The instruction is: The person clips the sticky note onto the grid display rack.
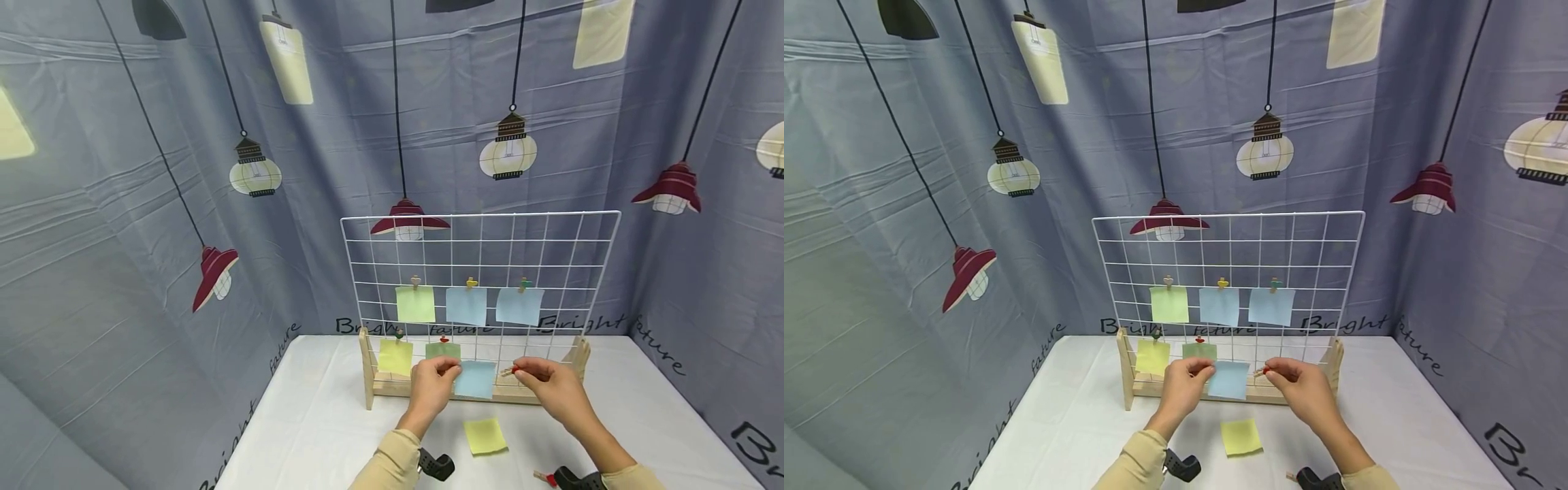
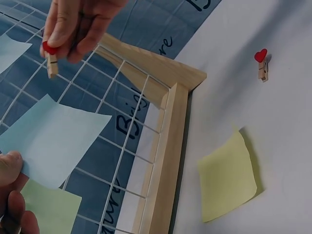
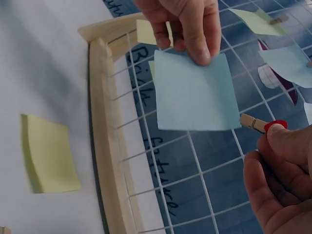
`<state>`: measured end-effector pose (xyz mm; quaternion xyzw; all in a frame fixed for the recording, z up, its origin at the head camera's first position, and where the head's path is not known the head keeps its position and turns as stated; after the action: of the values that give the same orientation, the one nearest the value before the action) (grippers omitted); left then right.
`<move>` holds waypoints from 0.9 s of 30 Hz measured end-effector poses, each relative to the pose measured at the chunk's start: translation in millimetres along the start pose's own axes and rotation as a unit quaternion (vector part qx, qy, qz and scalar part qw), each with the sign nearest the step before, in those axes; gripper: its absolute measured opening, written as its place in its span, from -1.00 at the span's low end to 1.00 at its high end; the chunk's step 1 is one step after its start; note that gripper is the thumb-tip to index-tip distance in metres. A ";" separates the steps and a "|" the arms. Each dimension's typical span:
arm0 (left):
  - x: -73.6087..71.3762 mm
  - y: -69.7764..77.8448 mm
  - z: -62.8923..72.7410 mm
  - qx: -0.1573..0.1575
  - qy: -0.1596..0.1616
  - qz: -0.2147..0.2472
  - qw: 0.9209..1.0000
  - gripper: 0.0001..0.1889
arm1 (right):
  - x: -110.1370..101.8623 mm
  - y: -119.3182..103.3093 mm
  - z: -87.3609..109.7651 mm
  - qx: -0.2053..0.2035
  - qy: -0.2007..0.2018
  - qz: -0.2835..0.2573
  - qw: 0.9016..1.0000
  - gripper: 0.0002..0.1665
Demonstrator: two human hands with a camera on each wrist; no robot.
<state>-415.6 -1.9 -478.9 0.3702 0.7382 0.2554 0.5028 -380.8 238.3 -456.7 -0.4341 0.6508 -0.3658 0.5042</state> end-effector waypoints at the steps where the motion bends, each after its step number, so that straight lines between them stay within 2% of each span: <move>1: 1.5 0.7 -1.1 -0.003 0.003 -0.001 1.000 -0.92 | 0.1 -2.3 -1.7 -0.006 0.006 -0.001 1.000 -0.68; 8: 11.3 7.5 -7.9 -0.010 0.019 -0.003 1.000 -0.91 | 2.0 -5.4 -11.7 -0.020 0.044 -0.018 0.999 -0.70; 13: 15.4 12.3 -12.6 -0.016 0.038 -0.006 0.999 -0.90 | 1.9 -2.8 -19.8 -0.019 0.062 0.005 0.998 -0.70; 20: 24.0 12.9 -16.7 -0.023 0.056 -0.004 0.998 -0.93 | 4.9 2.1 -29.5 0.005 0.079 0.003 0.997 -0.67; 27: 25.8 9.7 -17.6 -0.033 0.069 0.005 0.997 -0.94 | 4.8 -3.9 -37.5 -0.020 0.102 0.014 0.994 -0.72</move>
<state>-434.9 24.5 -479.5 0.3387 0.7603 0.3072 0.4614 -417.2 233.8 -446.4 -0.3954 0.7123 -0.3881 0.4310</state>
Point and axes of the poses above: each hand's wrist, its own z-axis away from the middle knuckle, its own x-axis out of the palm, y = z × x, the point moved 7 cm from there along -z, towards the middle knuckle, and after that the axes turned 15 degrees about -z, right-handed, at the moved point
